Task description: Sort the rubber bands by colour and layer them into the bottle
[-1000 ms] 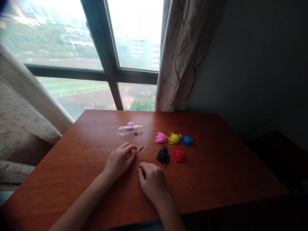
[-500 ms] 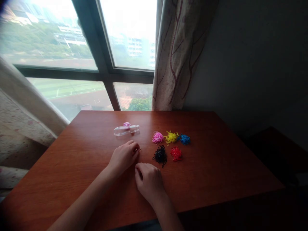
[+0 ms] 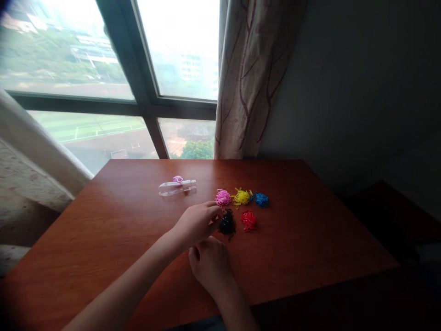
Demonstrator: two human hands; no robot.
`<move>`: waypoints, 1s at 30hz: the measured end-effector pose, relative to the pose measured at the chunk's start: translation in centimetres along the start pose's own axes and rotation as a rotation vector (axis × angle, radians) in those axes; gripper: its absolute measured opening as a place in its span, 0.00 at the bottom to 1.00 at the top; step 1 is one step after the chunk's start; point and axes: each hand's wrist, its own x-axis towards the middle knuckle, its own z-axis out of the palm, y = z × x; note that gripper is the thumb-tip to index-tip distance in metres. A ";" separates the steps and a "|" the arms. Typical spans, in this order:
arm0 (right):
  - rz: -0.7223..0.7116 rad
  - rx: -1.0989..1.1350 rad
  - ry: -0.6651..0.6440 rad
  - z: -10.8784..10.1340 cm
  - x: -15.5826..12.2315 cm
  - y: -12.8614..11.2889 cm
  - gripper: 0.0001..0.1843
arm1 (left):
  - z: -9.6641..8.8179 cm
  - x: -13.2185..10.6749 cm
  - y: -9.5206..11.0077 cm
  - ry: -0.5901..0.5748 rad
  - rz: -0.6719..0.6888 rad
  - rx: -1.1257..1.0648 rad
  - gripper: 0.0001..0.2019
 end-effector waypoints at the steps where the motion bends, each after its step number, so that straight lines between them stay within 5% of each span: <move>1: -0.003 0.009 -0.004 0.0 0.0 0.0 0.07 | 0.2 0.4 0.2 -0.003 0.003 -0.003 0.05; 10: -0.018 0.058 0.018 0.0 0.2 0.0 0.07 | 1.5 1.3 -0.4 0.009 0.038 -0.052 0.06; 24: -0.035 0.210 0.006 -0.6 0.0 -0.3 0.08 | 0.1 -6.1 -8.5 0.235 -0.231 -0.143 0.07; 30: -0.027 0.231 0.015 -0.5 0.0 -0.2 0.08 | 0.5 -7.2 -9.4 0.221 -0.300 -0.130 0.09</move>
